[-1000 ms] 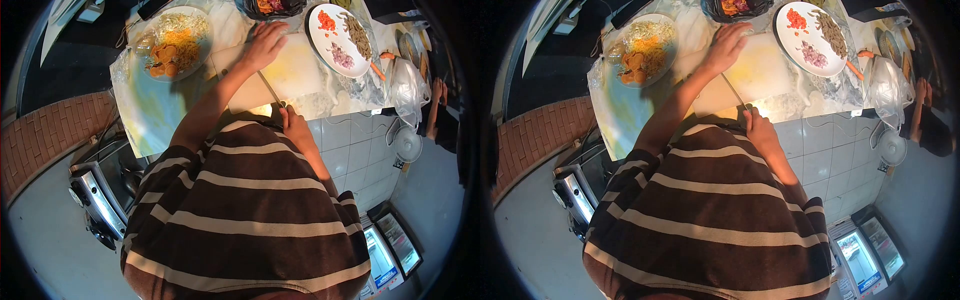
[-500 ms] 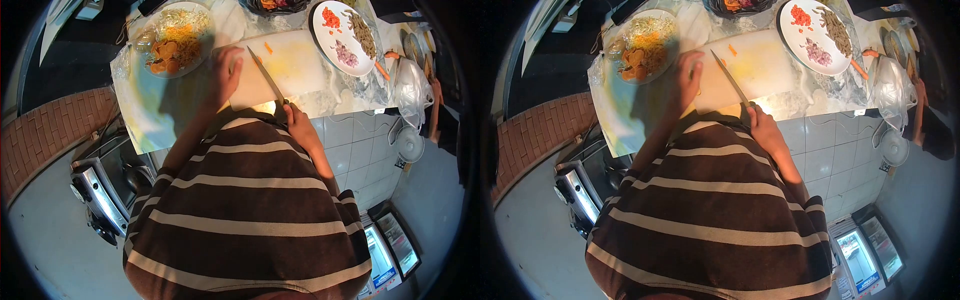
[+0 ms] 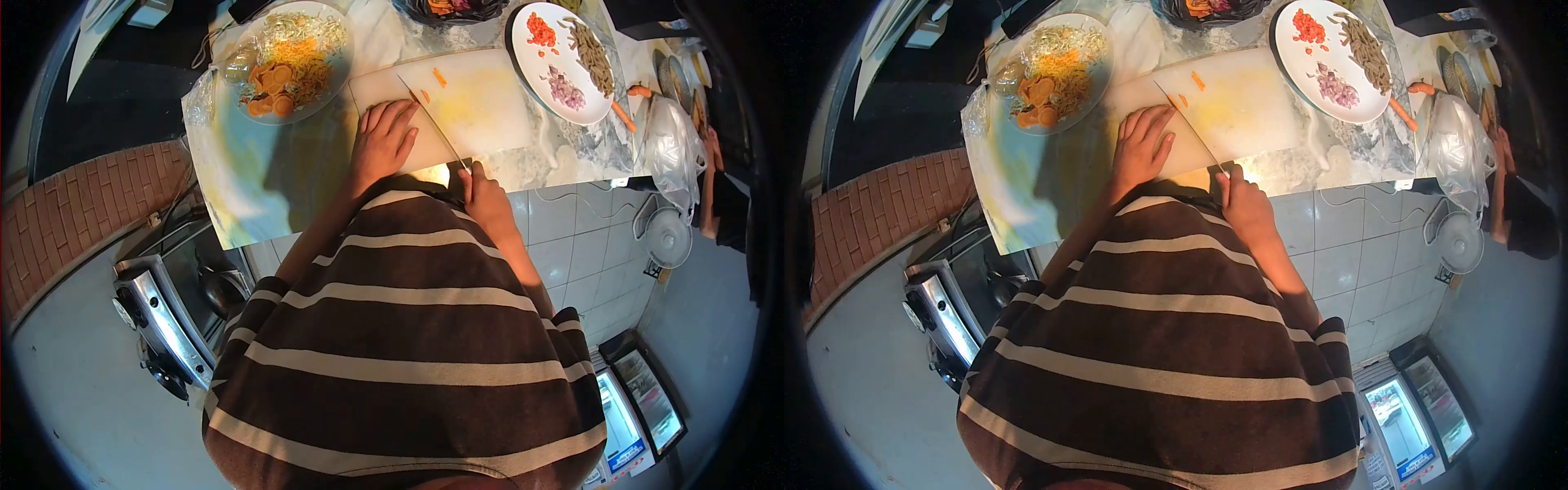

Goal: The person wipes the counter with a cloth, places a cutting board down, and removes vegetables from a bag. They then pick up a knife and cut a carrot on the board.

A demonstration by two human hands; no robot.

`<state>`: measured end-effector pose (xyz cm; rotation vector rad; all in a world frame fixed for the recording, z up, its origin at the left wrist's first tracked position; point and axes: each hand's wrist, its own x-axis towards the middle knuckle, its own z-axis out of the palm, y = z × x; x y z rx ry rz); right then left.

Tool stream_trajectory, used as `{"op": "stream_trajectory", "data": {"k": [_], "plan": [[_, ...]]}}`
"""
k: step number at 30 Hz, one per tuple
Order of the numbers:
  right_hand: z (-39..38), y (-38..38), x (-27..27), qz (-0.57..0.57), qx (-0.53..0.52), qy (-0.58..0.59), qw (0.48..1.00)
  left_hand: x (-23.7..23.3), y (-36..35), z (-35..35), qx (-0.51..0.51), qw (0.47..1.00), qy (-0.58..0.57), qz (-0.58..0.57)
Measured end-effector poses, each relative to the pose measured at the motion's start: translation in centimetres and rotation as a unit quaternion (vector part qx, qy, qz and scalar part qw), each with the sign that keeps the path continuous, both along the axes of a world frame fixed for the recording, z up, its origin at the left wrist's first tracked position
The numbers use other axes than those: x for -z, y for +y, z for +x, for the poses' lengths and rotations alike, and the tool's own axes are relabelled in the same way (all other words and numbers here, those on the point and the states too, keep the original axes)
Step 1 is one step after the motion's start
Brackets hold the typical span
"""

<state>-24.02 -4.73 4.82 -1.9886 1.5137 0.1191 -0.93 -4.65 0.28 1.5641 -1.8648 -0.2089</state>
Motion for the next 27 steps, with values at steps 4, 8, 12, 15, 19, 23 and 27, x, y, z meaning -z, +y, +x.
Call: {"op": "stream_trajectory", "data": {"k": [4, 8, 12, 15, 19, 23, 27], "plan": [[0.3, -0.2, 0.1, -0.017, -0.002, -0.002, 1.000, 0.0, 0.1, 0.0, -0.008, 1.000, 0.001, 0.010], [-0.2, -0.8, -1.0, 0.075, 0.033, -0.104, 0.991, -0.4, 0.1, -0.1, -0.013, 1.000, -0.006, 0.016], [-1.5, -1.1, 0.3, 0.039, 0.028, -0.197, 0.979, -0.2, 0.1, -0.2, -0.014, 0.999, -0.026, 0.022], [-1.1, -1.6, -1.2, 0.087, 0.058, -0.195, 0.975, -0.2, 0.1, -0.1, -0.007, 0.999, -0.032, 0.032], [0.4, -1.3, -2.1, 0.025, 0.016, -0.070, 0.997, -0.2, 0.1, -0.3, -0.016, 0.999, -0.025, 0.033], [1.6, -1.2, -1.2, -0.005, 0.019, -0.034, 0.999, 0.0, 0.1, -0.2, -0.020, 0.999, -0.026, 0.028], [0.5, -1.6, -1.6, 0.024, 0.019, -0.100, 0.995, 0.1, 0.1, -0.2, -0.029, 0.999, -0.022, 0.031]]}}
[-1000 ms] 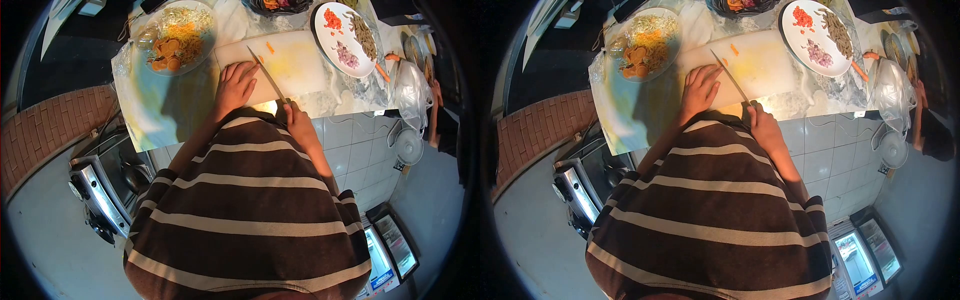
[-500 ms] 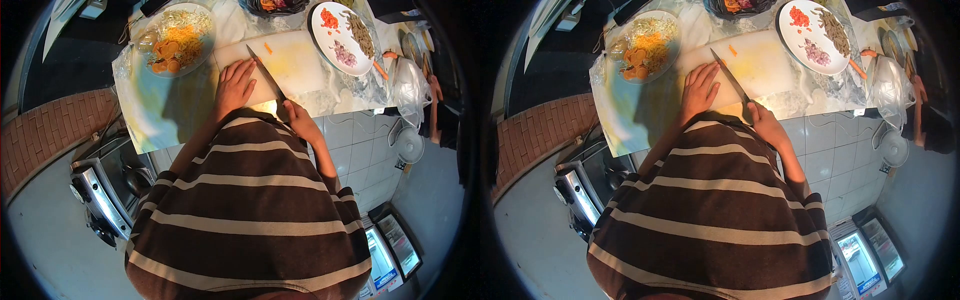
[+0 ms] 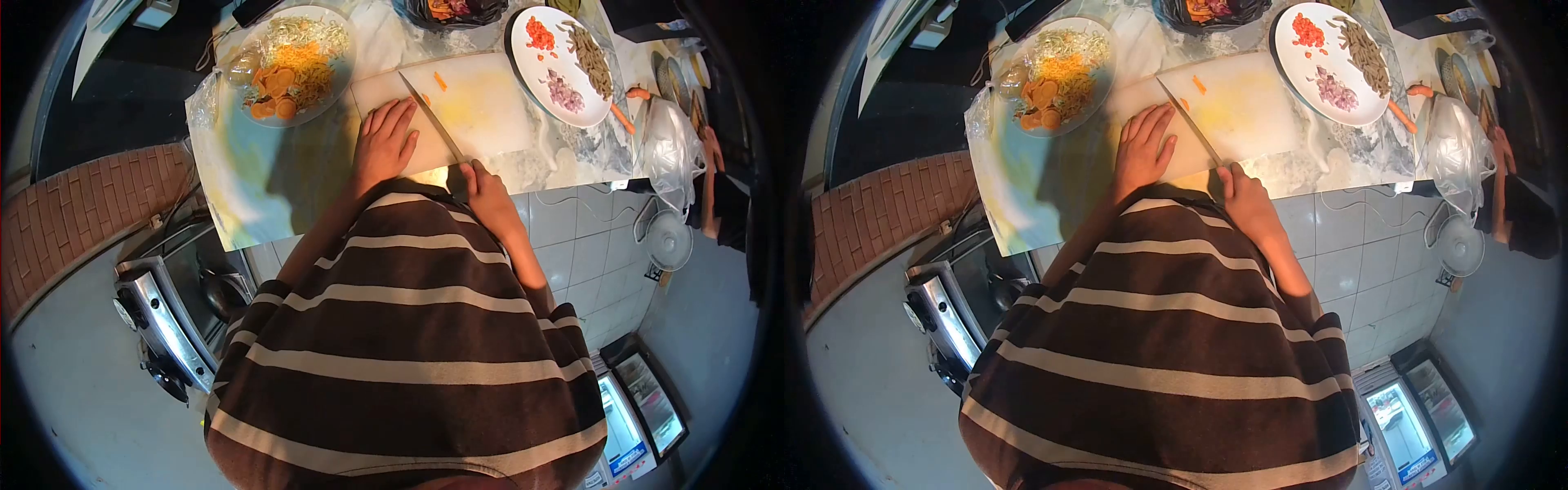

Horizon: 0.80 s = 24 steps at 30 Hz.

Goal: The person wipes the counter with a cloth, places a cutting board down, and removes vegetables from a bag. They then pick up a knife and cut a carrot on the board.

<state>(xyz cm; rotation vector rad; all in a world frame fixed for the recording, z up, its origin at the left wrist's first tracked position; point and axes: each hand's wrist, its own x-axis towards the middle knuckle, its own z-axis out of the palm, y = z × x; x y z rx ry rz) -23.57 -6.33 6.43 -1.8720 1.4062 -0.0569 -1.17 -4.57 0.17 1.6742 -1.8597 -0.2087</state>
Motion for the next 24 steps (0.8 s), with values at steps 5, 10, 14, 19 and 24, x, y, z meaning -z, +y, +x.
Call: {"op": "stream_trajectory", "data": {"k": [5, 10, 14, 19, 24], "plan": [[-0.9, 0.6, -0.5, 0.035, 0.027, 0.013, 0.999, -0.1, 0.0, 0.1, 0.006, 1.000, 0.015, -0.004], [-0.6, 1.1, -0.2, 0.007, 0.034, -0.005, 0.999, 0.4, 0.0, 0.1, -0.009, 0.999, 0.042, -0.022], [-0.5, 1.3, 0.7, -0.002, 0.026, -0.020, 0.999, 0.4, -0.1, 0.2, -0.006, 0.999, 0.050, -0.019], [-0.4, 1.2, 0.1, 0.048, 0.035, -0.031, 0.998, 0.5, -0.1, 0.2, -0.004, 0.999, 0.041, -0.023], [-0.8, 1.1, -0.5, 0.069, 0.045, -0.059, 0.995, 0.5, 0.0, 0.1, -0.016, 0.998, 0.056, -0.019]]}}
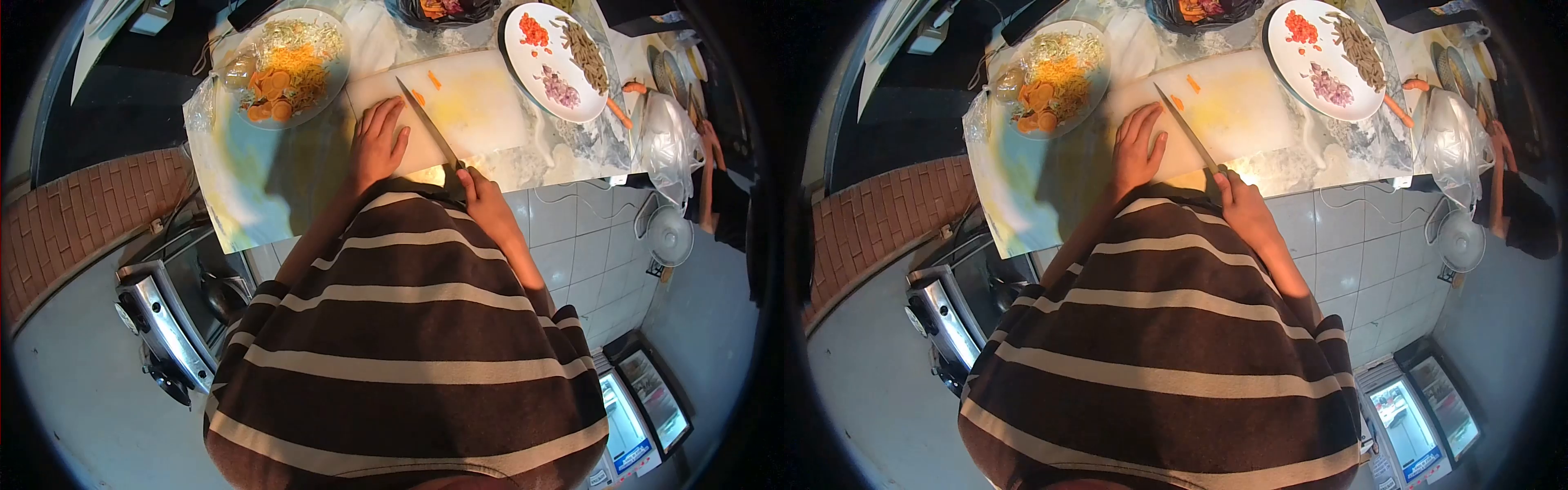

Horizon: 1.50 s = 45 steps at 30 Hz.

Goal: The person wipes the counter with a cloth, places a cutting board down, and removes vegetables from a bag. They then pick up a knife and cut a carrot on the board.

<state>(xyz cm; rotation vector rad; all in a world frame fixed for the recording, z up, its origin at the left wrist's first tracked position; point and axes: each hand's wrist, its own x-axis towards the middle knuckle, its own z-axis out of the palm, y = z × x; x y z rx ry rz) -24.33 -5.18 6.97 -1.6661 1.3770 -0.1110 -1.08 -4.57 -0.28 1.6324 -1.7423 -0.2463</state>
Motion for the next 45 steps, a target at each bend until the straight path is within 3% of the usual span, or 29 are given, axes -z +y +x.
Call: {"op": "stream_trajectory", "data": {"k": [3, 5, 9, 11, 14, 18, 29, 36, 45], "plan": [[-0.3, -0.1, 0.2, 0.021, -0.007, 0.022, 1.000, 0.1, 0.0, -0.1, -0.016, 1.000, 0.018, -0.011], [-1.1, 0.4, 2.8, -0.029, 0.000, -0.045, 0.999, -0.1, 0.0, 0.0, -0.011, 1.000, -0.002, -0.006], [-1.5, 0.2, 3.8, -0.017, -0.008, -0.096, 0.995, -0.2, 0.0, -0.1, -0.007, 1.000, -0.001, -0.009], [-1.0, -0.7, 0.9, 0.181, 0.023, -0.066, 0.981, -0.2, -0.1, 0.0, 0.003, 1.000, 0.015, -0.014], [-1.1, -1.1, 0.0, 0.275, 0.052, -0.071, 0.957, -0.5, 0.0, 0.0, -0.002, 0.998, 0.062, -0.007], [-1.2, -1.0, 0.5, 0.283, 0.061, -0.081, 0.954, -0.2, -0.3, 0.0, -0.047, 0.993, 0.110, -0.022], [-1.4, -1.3, -0.1, 0.293, 0.073, -0.074, 0.950, -0.9, -2.7, -0.1, -0.097, 0.995, -0.013, -0.009], [-1.4, -1.2, -0.4, 0.269, 0.095, -0.052, 0.957, -0.5, -5.2, 0.6, -0.074, 0.997, -0.012, -0.020], [-3.0, -1.3, -0.1, 0.232, 0.154, -0.157, 0.948, 0.4, -8.6, 2.3, -0.010, 0.996, -0.055, -0.066]]}}
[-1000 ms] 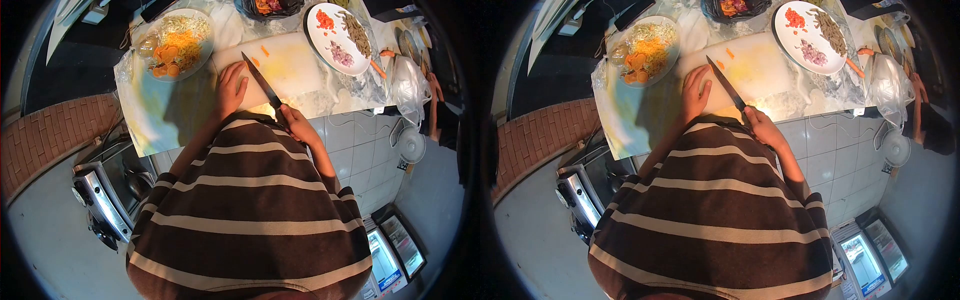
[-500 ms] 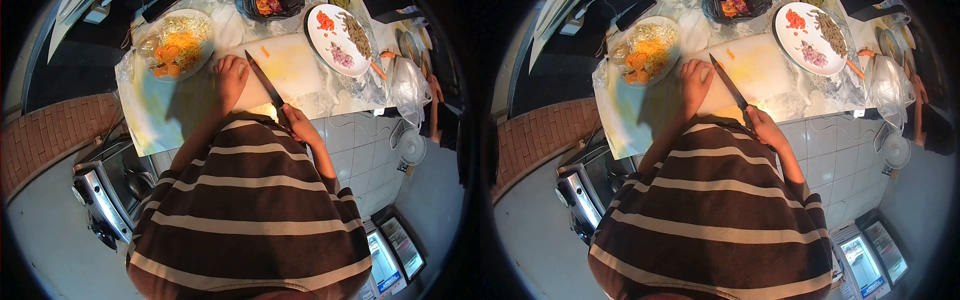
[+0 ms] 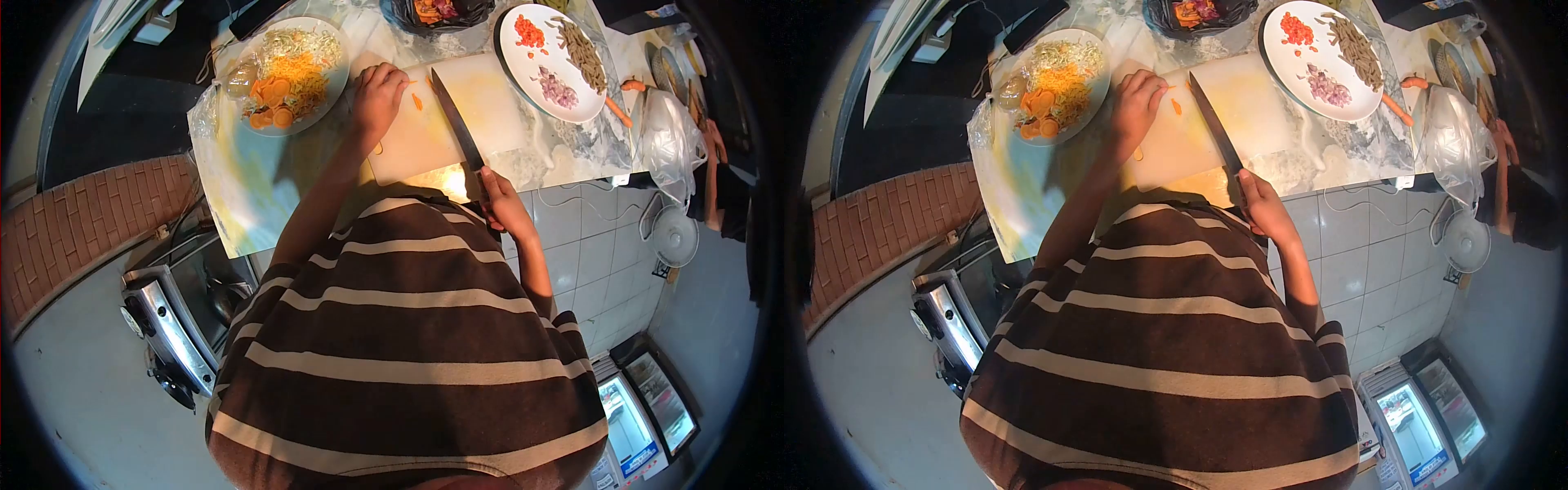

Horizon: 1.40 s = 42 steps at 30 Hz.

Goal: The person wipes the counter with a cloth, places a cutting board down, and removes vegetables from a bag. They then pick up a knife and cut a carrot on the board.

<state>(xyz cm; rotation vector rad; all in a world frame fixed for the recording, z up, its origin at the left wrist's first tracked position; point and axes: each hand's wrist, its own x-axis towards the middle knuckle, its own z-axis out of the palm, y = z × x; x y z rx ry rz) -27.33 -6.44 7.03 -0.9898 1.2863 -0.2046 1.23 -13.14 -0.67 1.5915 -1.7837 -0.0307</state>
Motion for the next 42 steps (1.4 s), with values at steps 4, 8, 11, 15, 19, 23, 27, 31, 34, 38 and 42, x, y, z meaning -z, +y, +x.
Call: {"op": "stream_trajectory", "data": {"k": [4, 8, 11, 15, 19, 23, 27, 31, 34, 38, 42], "plan": [[-0.2, 0.2, 0.3, -0.001, -0.005, 0.000, 1.000, -0.8, -0.7, 0.7, 0.038, 0.998, 0.055, 0.010], [-0.8, 0.7, 1.2, -0.011, 0.009, -0.006, 1.000, -2.8, -3.2, 7.1, -0.005, 0.999, -0.008, -0.053], [-1.9, 0.8, 1.3, -0.016, 0.022, 0.000, 1.000, -5.8, -6.6, 16.2, -0.073, 0.992, -0.099, 0.011], [-2.8, 0.6, 0.8, -0.007, 0.062, -0.007, 0.998, -4.3, -10.1, 26.2, -0.134, 0.968, -0.190, 0.099], [-2.9, -0.1, 0.4, -0.007, 0.102, -0.036, 0.994, -2.9, -11.3, 29.8, -0.125, 0.951, -0.193, 0.207], [-3.4, -0.2, 0.5, 0.023, 0.103, -0.008, 0.994, -4.6, -11.5, 29.9, -0.080, 0.945, -0.208, 0.240], [-3.2, -0.4, -0.2, 0.033, 0.081, 0.032, 0.996, -3.6, -11.9, 32.5, -0.105, 0.934, -0.210, 0.270], [-3.1, -0.8, -0.1, 0.031, 0.075, 0.013, 0.997, -4.9, -12.3, 31.1, -0.118, 0.928, -0.197, 0.292], [-3.3, -1.0, 0.4, 0.045, 0.073, 0.039, 0.996, -5.2, -12.8, 30.9, -0.113, 0.935, -0.171, 0.289], [-3.4, -1.1, 0.0, 0.044, 0.073, 0.023, 0.996, -4.2, -12.9, 31.7, -0.129, 0.938, -0.174, 0.270], [-3.3, -0.8, 0.1, 0.036, 0.081, 0.003, 0.996, -3.7, -12.1, 33.3, -0.136, 0.931, -0.151, 0.302]]}}
